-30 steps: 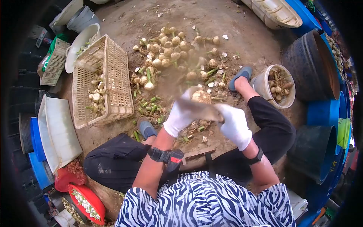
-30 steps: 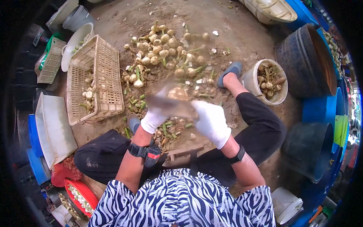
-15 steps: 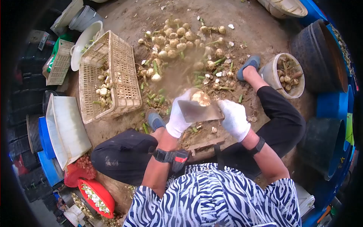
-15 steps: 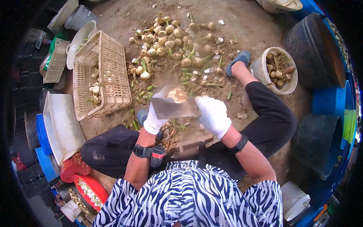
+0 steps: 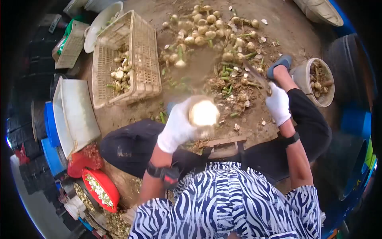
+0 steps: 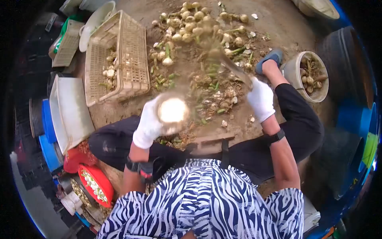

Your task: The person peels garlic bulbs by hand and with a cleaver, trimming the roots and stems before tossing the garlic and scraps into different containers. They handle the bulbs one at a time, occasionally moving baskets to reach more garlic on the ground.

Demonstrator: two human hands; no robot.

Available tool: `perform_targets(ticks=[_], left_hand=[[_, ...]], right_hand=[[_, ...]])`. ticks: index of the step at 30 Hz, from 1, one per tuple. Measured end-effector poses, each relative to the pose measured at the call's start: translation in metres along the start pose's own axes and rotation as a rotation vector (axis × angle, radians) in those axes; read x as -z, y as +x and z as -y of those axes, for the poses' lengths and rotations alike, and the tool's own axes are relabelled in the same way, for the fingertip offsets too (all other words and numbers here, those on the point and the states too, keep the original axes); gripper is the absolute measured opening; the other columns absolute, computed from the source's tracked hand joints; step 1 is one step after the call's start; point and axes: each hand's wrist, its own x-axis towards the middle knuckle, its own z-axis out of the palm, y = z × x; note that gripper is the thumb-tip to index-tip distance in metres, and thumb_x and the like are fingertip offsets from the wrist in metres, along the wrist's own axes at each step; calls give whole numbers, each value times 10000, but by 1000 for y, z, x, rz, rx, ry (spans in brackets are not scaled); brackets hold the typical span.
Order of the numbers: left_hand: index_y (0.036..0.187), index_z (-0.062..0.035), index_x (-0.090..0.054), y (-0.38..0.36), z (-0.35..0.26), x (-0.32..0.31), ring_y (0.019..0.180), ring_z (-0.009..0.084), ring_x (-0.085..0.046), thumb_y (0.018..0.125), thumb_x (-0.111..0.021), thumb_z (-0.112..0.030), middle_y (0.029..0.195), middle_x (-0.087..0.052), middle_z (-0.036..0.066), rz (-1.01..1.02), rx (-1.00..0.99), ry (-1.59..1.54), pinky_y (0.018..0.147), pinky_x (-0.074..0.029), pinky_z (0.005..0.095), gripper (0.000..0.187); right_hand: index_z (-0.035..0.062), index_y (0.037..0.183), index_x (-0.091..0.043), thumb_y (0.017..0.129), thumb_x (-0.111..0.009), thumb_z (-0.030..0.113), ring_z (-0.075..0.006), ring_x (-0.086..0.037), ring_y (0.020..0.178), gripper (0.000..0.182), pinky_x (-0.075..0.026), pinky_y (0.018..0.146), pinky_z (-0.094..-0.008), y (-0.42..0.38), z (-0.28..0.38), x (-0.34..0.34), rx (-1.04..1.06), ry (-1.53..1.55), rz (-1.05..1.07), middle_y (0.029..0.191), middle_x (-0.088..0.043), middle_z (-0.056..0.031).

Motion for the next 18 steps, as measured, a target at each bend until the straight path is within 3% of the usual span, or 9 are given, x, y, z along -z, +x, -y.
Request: perform_targets(ticks=[2, 3, 4, 6, 10, 12, 13, 15, 18], left_hand=[[1201, -16, -591, 11, 2, 0, 966, 196, -663, 617, -863, -229, 1058, -678, 97, -29, -74, 251, 888, -526, 339, 678], [1252, -38, -552, 21, 19, -3, 993, 208, -652, 696, -836, -260, 1104, -656, 109, -61, 249, -296, 854, -546, 338, 662], [1282, -49, -511, 24, 41, -11, 994, 225, -642, 779, -780, -282, 1098, -639, 116, -13, 27, -856, 779, -576, 347, 616], [1290, -73, -499, 31, 67, -19, 990, 238, -641, 804, -753, -289, 1101, -627, 132, -109, 189, -1030, 724, -592, 358, 589], [1299, -94, -497, 44, 81, -31, 965, 252, -644, 809, -745, -289, 1089, -627, 139, -53, 115, -1043, 718, -599, 383, 583], [1159, -42, -549, 48, 81, -35, 980, 244, -615, 767, -701, -161, 1163, -590, 140, 49, 219, -1302, 757, -564, 360, 438], [1205, -123, -577, 49, 79, -34, 891, 239, -651, 807, -712, -243, 1073, -618, 119, -28, 139, -1280, 702, -609, 379, 437], [1134, -54, -599, 60, 93, 1, 882, 240, -662, 817, -701, -299, 1090, -635, 125, -283, 76, -1443, 708, -612, 372, 413], [1347, 31, -409, 75, 37, 77, 1125, 322, -567, 837, -607, -553, 1274, -522, 233, -140, -462, -1677, 920, -539, 404, 801]], right_hand=[[31, 984, -653, 776, -621, 49, -389, -654, 774, 211, -521, 661, -449, 4, 18, 8, 113, 167, -143, 815, -665, -213], [26, 1008, -653, 778, -638, 61, -392, -656, 793, 234, -524, 675, -437, -2, 51, 20, 111, 269, -71, 831, -666, -224], [21, 1033, -653, 779, -655, 73, -394, -657, 812, 259, -528, 689, -424, -12, 80, 29, 111, 364, 8, 847, -666, -235], [21, 1041, -654, 774, -681, 99, -388, -662, 829, 279, -525, 695, -405, -22, 83, 20, 3, 550, 78, 846, -663, -244], [5, 1021, -655, 775, -677, 92, -374, -671, 854, 262, -526, 720, -374, -28, 88, 13, -83, 711, 217, 855, -665, -246], [-32, 1025, -656, 769, -654, 109, -384, -663, 864, 293, -525, 740, -376, -23, 82, -6, -44, 616, 237, 857, -666, -249], [-37, 1030, -656, 762, -646, 120, -384, -662, 854, 311, -524, 742, -379, -20, 71, -22, -33, 547, 295, 853, -665, -252], [-42, 1035, -657, 755, -639, 131, -385, -661, 844, 329, -523, 744, -381, -27, 41, -48, -24, 477, 363, 849, -663, -255], [-62, 1009, -654, 751, -633, 118, -288, -683, 736, 315, -525, 693, -369, -32, 9, -44, -321, 512, 391, 803, -684, -220]])
